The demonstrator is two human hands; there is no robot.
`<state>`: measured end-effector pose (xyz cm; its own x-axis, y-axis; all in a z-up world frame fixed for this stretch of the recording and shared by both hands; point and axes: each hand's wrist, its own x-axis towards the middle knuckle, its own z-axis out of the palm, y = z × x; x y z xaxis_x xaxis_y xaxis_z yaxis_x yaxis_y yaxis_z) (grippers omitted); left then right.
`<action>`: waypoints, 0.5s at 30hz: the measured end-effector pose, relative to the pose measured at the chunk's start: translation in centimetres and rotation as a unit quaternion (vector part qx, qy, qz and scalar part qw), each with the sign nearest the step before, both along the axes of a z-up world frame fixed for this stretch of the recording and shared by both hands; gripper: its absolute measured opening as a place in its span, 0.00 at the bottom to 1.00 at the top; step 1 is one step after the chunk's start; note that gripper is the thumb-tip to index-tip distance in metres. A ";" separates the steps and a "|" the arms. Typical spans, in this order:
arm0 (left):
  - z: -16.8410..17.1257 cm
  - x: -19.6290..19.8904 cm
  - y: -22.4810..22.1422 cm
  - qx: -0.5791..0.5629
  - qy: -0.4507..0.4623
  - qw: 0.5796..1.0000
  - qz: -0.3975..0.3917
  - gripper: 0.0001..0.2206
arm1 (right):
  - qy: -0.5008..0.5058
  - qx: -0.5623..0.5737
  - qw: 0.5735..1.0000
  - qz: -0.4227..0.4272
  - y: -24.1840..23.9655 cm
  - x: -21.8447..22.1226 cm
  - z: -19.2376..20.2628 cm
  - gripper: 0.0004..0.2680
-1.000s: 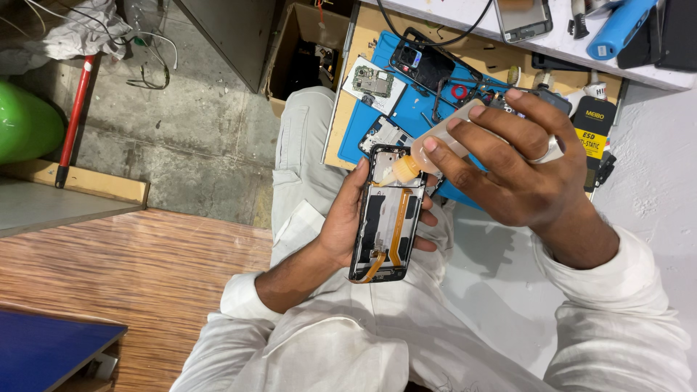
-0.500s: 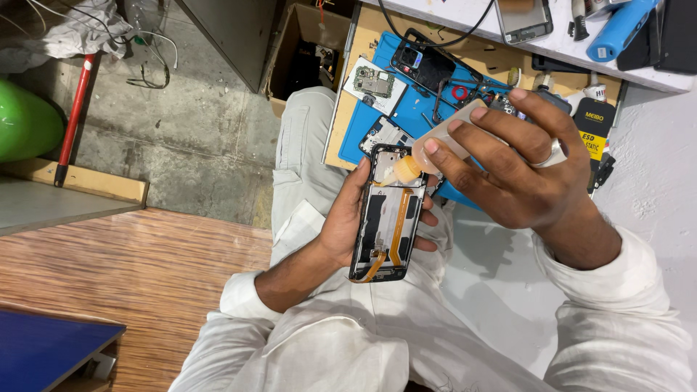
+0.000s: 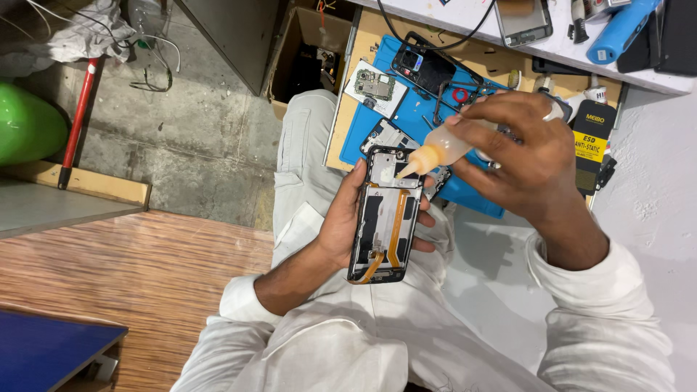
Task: The person applies adhesive to a smartphone chassis and then uses tweezers to remove a small component. They then pick up a motherboard, place it into the chassis, and press it down to secure it.
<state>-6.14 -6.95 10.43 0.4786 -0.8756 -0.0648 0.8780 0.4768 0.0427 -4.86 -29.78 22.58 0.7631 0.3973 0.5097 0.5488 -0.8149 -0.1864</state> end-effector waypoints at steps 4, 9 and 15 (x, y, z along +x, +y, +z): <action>0.0 0.6 0.8 0.018 -0.012 1.000 -0.003 0.41 | 0.016 0.179 0.980 -0.092 -3.1 -0.9 -3.8 0.17; 0.8 1.5 1.3 0.083 -0.015 0.996 -0.003 0.41 | -0.015 0.437 0.879 -0.190 -10.6 -2.1 -9.9 0.12; 0.7 2.0 1.1 0.122 0.013 0.992 0.003 0.42 | -0.047 0.383 0.881 -0.274 -18.6 -0.4 -11.7 0.11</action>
